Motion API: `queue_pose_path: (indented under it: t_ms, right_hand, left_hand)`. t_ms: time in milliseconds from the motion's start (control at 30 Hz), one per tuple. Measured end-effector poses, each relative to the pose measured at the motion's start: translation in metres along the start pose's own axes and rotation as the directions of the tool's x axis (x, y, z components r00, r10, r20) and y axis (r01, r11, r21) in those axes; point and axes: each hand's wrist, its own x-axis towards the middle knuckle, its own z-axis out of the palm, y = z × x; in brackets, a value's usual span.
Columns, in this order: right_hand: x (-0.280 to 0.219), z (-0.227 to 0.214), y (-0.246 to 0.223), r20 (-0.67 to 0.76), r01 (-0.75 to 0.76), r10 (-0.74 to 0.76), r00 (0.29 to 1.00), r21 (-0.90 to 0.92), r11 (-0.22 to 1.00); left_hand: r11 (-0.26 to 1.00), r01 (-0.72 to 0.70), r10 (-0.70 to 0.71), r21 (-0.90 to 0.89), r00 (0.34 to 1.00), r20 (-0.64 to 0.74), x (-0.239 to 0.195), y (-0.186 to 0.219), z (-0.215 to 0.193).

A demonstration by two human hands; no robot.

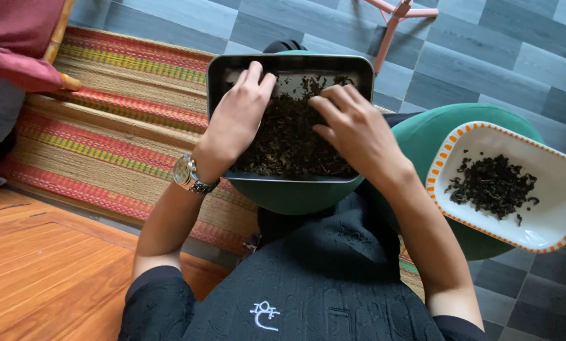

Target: Sorting dried tea leaves by hand, picking out stems or debris and placing them into a separate bowl.

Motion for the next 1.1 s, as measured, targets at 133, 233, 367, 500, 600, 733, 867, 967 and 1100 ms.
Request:
queue_pose_path:
  t_ms: [133, 233, 367, 500, 600, 733, 867, 967, 1100]
  right_hand:
    - [-0.006, 0.005, 0.009, 0.079, -0.032, 0.033, 0.996, -0.006, 0.999]
    - [0.006, 0.016, 0.005, 0.064, -0.013, 0.009, 0.998, 0.061, 0.998]
    - [0.01, 0.035, 0.01, 0.049, -0.018, 0.015, 0.999, 0.043, 0.999]
    - [0.007, 0.032, 0.011, 0.033, 0.006, -0.007, 0.999, 0.038, 0.999]
    - [0.007, 0.026, 0.013, 0.035, -0.003, 0.001, 0.999, 0.069, 0.998]
    - [0.008, 0.02, 0.012, 0.028, -0.014, 0.011, 1.0, 0.1, 0.995]
    - [0.021, 0.018, 0.007, 0.029, -0.008, 0.005, 1.0, 0.108, 0.994]
    - [0.029, 0.026, 0.005, 0.029, 0.004, -0.007, 1.0, 0.105, 0.994]
    - [0.033, 0.035, 0.001, 0.08, 0.048, -0.056, 0.995, 0.092, 0.995]
  left_hand:
    - [0.999, -0.036, 0.036, 0.003, 0.999, 0.03, 0.004, 0.0, 0.009]
    - [0.994, -0.064, 0.063, 0.089, 0.998, 0.017, 0.0, 0.012, -0.007]
    - [0.992, -0.031, 0.031, 0.125, 1.0, -0.003, -0.001, 0.027, -0.02]
    - [0.992, -0.069, 0.067, 0.105, 0.998, 0.022, -0.002, 0.026, -0.008]
    - [0.988, -0.098, 0.099, 0.123, 0.995, -0.007, -0.003, 0.02, 0.002]
    - [0.992, -0.086, 0.09, 0.089, 0.995, -0.041, -0.009, 0.02, -0.001]
    - [0.997, -0.08, 0.081, 0.013, 0.995, -0.066, -0.02, 0.023, -0.015]
    - [0.999, -0.047, 0.045, -0.026, 0.996, -0.079, -0.033, 0.025, -0.015]
    - [1.0, -0.01, 0.012, 0.021, 0.994, -0.109, -0.05, 0.027, -0.009]
